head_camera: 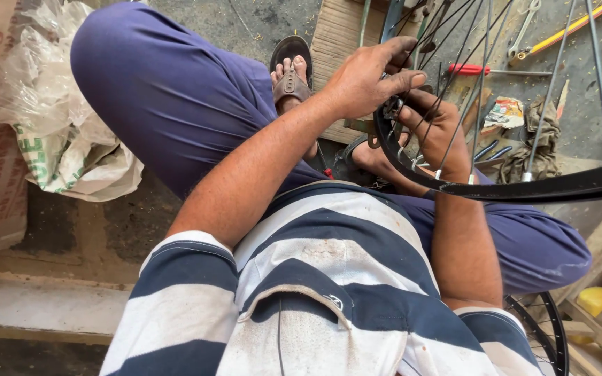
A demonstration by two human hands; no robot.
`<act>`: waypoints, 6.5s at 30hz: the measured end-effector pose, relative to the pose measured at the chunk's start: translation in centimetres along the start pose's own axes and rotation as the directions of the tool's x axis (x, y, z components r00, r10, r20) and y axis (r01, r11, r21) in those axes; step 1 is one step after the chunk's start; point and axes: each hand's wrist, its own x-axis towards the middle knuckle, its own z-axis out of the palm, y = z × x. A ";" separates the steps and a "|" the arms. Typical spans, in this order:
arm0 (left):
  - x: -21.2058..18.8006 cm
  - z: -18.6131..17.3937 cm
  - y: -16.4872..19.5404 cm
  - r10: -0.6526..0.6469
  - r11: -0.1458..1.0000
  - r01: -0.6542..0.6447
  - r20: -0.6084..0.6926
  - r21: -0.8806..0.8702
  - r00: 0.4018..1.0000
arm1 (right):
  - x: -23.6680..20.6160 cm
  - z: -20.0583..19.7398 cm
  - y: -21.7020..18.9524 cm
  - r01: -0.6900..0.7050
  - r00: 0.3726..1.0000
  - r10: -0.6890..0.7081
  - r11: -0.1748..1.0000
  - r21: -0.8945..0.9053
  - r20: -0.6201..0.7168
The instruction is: The person sits on the floor of a bicycle repair workshop with a bicycle wheel held across their lap. They turn the wheel, manipulate the spokes and spoke nipples by hand at the rim, and work around the hub and rim, adjusting components of the wheel.
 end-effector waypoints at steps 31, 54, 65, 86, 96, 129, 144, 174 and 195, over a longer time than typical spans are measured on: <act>-0.4 -1.3 2.2 0.011 0.992 0.001 0.096 -0.129 0.995 | 0.2 -1.3 0.0 -0.085 0.979 0.028 0.957 0.277 0.203; -0.9 -0.7 1.7 0.044 0.997 -0.041 0.044 -0.058 0.998 | 0.1 1.9 -2.6 0.000 0.982 -0.042 0.975 -0.223 -0.182; -2.2 -3.1 2.5 -0.033 0.991 0.087 0.462 -0.097 0.886 | -2.5 1.1 -3.7 0.265 0.954 -0.299 0.835 -0.482 0.007; -2.7 0.0 1.4 -0.040 0.794 -0.013 0.073 0.608 0.997 | -0.1 1.5 -1.9 -0.029 0.987 -0.050 0.874 -0.485 -0.150; -3.7 -3.0 7.3 0.120 0.890 -0.075 -0.072 0.450 0.990 | 2.4 2.3 -0.2 0.051 0.956 -0.182 0.874 -0.482 -0.229; -10.5 -1.2 9.1 0.447 0.538 -0.465 0.230 0.703 0.864 | 0.9 -1.9 3.8 0.105 0.816 -0.258 0.946 -0.307 -0.518; -10.7 -1.2 9.5 0.452 0.547 -0.464 0.221 0.696 0.864 | 0.8 -1.6 3.0 0.064 0.826 -0.200 0.962 -0.267 -0.526; -10.6 -1.7 10.4 0.562 0.580 -0.560 0.207 0.591 0.801 | 1.1 -1.9 3.3 0.036 0.827 -0.213 0.943 -0.329 -0.520; -10.9 -2.2 11.3 0.596 0.591 -0.602 0.212 0.537 0.775 | 1.1 -1.6 3.0 0.051 0.879 -0.145 0.976 -0.213 -0.455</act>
